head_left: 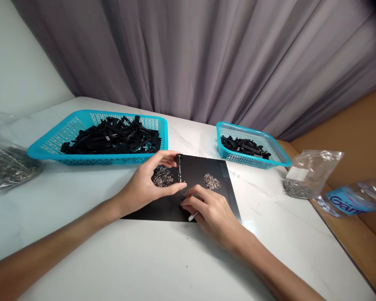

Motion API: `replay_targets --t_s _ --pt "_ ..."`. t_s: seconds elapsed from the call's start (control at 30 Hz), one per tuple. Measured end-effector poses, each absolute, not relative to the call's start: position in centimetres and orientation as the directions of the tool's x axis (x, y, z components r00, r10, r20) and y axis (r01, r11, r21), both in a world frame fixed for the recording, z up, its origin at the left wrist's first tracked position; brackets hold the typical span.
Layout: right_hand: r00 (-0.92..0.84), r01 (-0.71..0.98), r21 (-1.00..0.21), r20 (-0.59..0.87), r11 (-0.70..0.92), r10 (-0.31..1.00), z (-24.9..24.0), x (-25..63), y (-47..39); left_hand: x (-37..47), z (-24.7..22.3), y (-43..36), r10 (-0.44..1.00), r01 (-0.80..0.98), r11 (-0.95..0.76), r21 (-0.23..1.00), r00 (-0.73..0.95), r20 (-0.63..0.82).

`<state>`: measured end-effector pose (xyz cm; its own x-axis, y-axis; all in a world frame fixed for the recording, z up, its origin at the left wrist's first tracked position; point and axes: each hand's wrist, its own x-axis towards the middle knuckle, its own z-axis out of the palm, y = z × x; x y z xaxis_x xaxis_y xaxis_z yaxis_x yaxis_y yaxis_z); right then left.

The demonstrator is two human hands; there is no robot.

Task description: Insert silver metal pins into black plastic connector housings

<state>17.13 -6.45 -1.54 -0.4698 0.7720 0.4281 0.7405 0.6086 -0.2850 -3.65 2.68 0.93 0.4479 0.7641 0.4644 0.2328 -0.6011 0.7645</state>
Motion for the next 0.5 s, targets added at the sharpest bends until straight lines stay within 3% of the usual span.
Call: replay_targets --t_s 0.23,0.5 --pt "-0.174 0.627 -0.616 0.486 0.477 0.857 -0.1 18.7 -5.6 -3.6 0.6 2.3 0.725 0.249 -0.624 0.741 0.539 0.429" --pt "-0.129 0.536 -0.696 0.492 0.478 0.861 0.7 19.4 -5.4 -2.9 0.1 1.2 0.69 0.129 -0.555 0.822 0.624 0.368"
